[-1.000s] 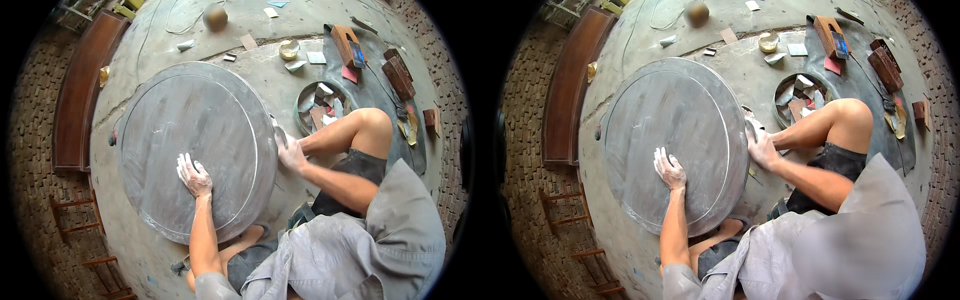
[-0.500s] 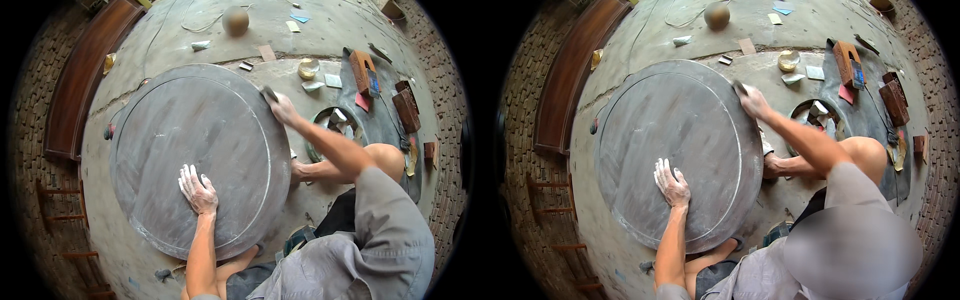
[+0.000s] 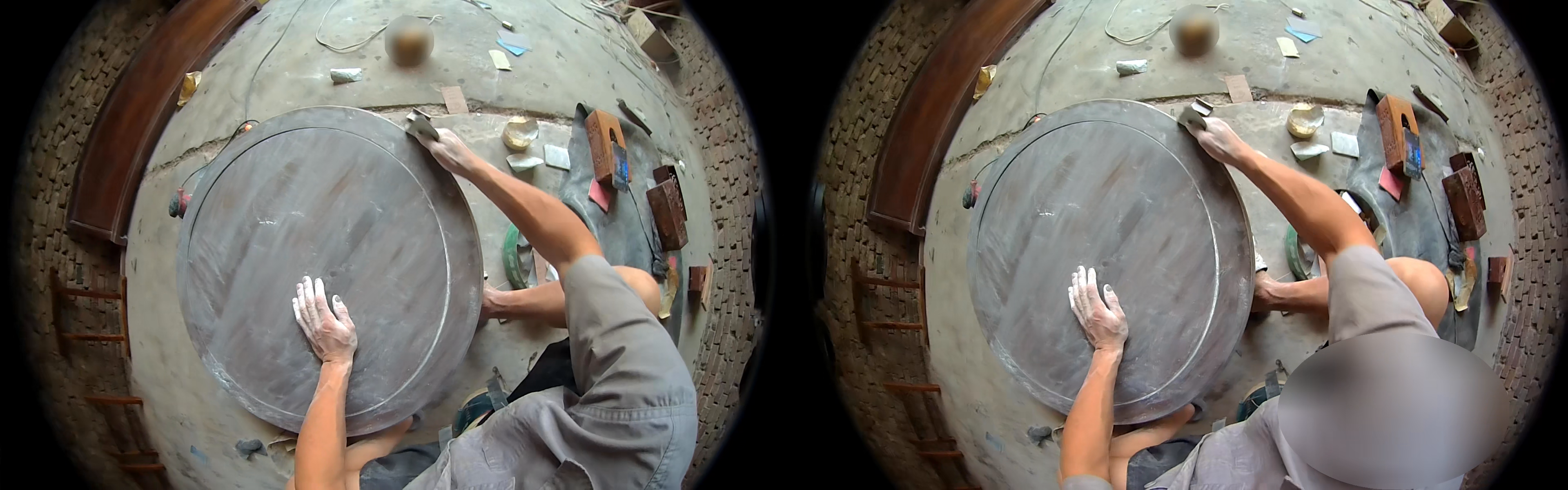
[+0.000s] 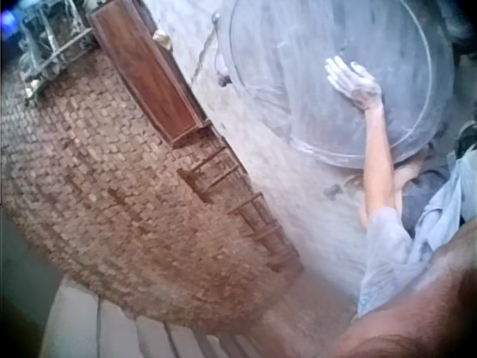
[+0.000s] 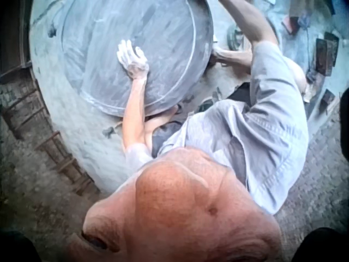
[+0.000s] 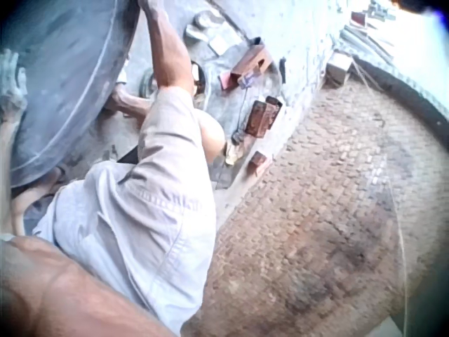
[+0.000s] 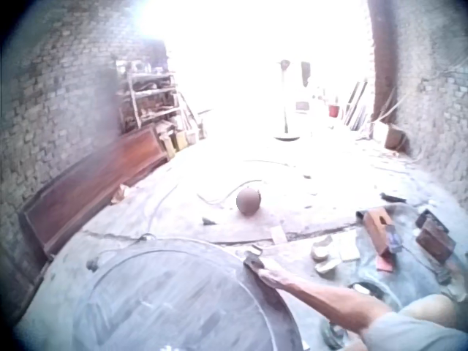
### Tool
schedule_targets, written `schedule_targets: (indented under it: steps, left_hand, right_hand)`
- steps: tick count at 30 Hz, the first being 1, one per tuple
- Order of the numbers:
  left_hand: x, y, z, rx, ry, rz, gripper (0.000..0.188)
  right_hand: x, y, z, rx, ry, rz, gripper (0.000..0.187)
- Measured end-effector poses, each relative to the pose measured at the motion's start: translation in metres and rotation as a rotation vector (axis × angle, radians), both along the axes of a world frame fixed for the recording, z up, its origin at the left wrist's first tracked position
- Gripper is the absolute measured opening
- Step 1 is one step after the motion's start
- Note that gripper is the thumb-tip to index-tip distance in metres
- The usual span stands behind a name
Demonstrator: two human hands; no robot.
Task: The person sits on the floor and sands a large round wooden surface using a sanding block. They move the block in circular and linear motions across the surface, occasionally switching hands and adjusting their position to reach different areas.
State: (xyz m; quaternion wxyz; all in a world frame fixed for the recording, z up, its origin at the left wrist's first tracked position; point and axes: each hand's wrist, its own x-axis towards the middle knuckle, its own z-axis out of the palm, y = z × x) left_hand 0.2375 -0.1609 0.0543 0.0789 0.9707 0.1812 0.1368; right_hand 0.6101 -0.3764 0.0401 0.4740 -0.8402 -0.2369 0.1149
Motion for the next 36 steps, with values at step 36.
schedule_targets:
  steps: [36]
  left_hand:
    - [0.006,0.004,-0.016,0.013,-0.121,-0.038,0.043]
  right_hand:
    - [-0.339,-0.096,-0.020,0.316,0.100,-0.456,0.034]
